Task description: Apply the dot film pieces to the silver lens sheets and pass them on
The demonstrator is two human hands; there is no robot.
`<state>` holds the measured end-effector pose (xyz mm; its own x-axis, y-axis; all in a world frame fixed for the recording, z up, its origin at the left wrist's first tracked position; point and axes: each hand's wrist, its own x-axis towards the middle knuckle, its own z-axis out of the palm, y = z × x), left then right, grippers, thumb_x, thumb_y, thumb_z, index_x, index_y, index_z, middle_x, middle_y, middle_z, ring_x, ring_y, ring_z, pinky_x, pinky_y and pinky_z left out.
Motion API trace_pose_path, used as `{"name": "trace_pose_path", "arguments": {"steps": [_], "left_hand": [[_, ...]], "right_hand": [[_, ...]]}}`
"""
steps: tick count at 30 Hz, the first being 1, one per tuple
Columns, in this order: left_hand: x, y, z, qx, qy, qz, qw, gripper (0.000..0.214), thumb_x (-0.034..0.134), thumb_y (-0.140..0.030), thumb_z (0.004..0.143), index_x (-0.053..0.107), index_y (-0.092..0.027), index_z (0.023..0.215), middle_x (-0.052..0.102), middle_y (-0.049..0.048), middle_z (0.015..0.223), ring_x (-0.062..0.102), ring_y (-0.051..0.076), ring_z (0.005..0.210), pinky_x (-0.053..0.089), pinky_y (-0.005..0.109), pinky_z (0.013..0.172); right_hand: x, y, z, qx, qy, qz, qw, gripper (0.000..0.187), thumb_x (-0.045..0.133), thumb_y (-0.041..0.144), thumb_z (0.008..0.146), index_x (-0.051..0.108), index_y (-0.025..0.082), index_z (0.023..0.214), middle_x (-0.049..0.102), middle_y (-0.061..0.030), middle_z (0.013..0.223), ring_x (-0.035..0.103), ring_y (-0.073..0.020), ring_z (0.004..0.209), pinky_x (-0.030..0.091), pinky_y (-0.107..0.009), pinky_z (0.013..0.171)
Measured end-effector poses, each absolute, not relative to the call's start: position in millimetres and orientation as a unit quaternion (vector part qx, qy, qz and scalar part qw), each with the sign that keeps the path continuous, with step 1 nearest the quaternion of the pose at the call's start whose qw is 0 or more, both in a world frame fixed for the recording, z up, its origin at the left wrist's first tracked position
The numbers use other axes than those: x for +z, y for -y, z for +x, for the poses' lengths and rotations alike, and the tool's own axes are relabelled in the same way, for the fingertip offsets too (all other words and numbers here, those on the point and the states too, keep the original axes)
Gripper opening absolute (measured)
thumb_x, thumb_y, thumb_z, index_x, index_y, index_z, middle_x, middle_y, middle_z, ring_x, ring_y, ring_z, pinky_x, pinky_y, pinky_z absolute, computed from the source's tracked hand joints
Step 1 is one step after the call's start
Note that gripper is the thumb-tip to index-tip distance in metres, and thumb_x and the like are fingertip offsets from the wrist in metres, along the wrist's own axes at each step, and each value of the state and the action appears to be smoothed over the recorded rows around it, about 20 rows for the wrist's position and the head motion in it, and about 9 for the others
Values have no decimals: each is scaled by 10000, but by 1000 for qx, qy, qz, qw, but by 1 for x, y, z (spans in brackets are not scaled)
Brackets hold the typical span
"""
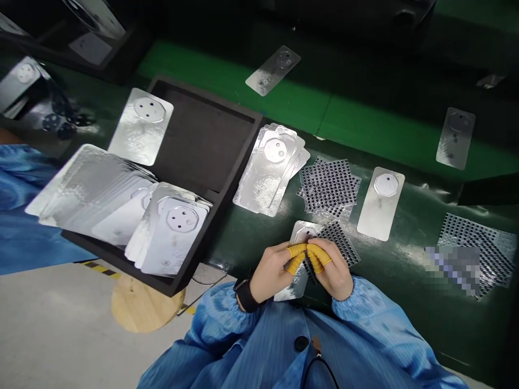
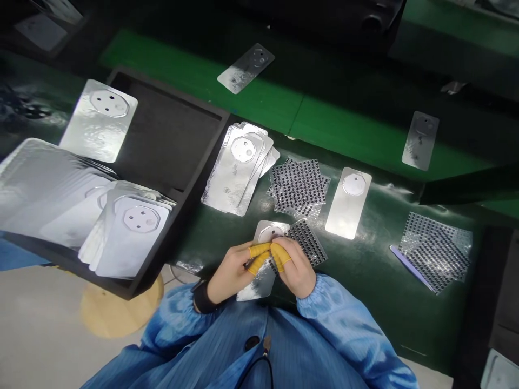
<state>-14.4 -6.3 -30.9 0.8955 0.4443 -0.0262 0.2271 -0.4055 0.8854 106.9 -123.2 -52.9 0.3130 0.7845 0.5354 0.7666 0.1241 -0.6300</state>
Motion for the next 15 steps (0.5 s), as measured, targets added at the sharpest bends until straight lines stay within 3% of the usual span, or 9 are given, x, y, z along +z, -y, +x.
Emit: {"name": "trace_pose_path", "arguments": {"steps": [6,11,15], "left_hand": [[-44,-1,-14,102,-167,872,449,222,503,-108,822,721,-149,834,667,51,709,631,143,592,490,209,548],[-42,4,-12,86,-170,886,423,191,512,-117,829,698,-162,835,665,29,671,614,123,570,434,180,529],[-51,5,-6,45,-157,912,376,125,571,-138,804,687,-162,842,651,6,603,591,118,537,400,180,502]], "right_hand": [[-53,115,106,45,549,-703,450,205,437,100,943,564,165,1089,638,-101,966,647,-171,916,580,-288,787],[-58,126,107,13,575,-684,448,266,434,99,941,561,151,1168,650,-112,1006,657,-183,946,569,-264,785],[-103,134,124,36,591,-652,474,236,501,270,944,614,235,1147,683,-82,983,689,-208,855,582,-291,683]]}}
